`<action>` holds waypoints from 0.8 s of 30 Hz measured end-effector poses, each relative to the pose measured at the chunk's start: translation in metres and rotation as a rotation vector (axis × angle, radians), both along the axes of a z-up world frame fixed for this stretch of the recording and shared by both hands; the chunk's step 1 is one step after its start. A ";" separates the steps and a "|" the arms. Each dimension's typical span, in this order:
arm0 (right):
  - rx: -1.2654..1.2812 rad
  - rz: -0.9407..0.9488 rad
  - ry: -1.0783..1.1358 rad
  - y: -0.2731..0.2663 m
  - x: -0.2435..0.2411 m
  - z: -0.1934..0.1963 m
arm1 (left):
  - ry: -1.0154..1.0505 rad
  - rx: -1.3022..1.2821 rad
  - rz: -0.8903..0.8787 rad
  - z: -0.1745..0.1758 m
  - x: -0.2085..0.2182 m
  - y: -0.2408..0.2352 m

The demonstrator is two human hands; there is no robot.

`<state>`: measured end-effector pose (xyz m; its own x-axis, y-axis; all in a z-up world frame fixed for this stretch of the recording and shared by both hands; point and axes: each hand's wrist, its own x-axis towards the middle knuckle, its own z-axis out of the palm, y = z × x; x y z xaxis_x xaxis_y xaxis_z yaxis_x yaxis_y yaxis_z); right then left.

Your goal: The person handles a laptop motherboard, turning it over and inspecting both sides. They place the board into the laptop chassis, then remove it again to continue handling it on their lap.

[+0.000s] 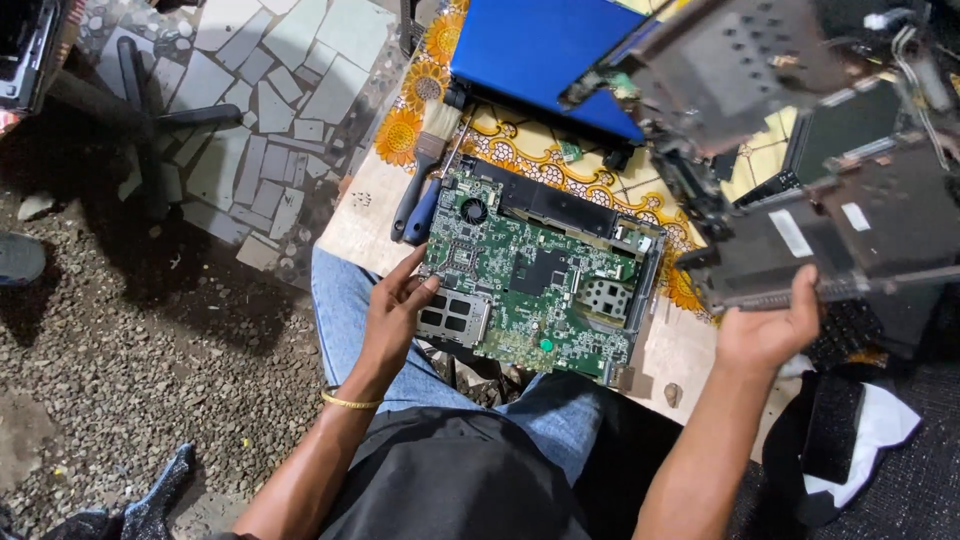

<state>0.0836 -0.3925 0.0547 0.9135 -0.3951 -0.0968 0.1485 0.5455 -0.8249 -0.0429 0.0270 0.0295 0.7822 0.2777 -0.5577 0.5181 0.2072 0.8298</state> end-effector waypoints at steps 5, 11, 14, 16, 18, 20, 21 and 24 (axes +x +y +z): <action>0.052 -0.024 -0.011 0.009 0.022 -0.022 | -0.065 0.012 -0.035 0.000 0.003 -0.002; 0.055 -0.043 0.010 0.005 0.038 -0.045 | -0.023 0.028 -0.044 0.000 0.005 -0.003; -0.019 -0.028 -0.031 0.006 0.045 -0.057 | -0.042 0.126 -0.114 -0.007 0.004 -0.001; -0.057 -0.002 -0.066 0.011 0.052 -0.065 | -0.061 0.182 -0.151 -0.015 0.003 -0.002; -0.164 -0.016 -0.003 0.021 0.060 -0.072 | -0.204 0.196 -0.130 -0.024 0.001 -0.004; -0.176 -0.006 0.005 0.049 0.059 -0.053 | -0.201 0.214 -0.129 -0.018 0.005 -0.009; -0.191 -0.004 0.018 0.062 0.056 -0.045 | -0.193 0.229 -0.135 -0.015 0.005 -0.012; -0.207 0.032 0.039 0.047 0.060 -0.085 | -0.173 0.222 -0.124 -0.020 0.004 -0.013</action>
<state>0.1434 -0.3458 -0.0308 0.9232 -0.3809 -0.0520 0.0997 0.3677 -0.9246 -0.0393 0.0139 0.0100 0.8958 0.2744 -0.3497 0.3754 -0.0454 0.9258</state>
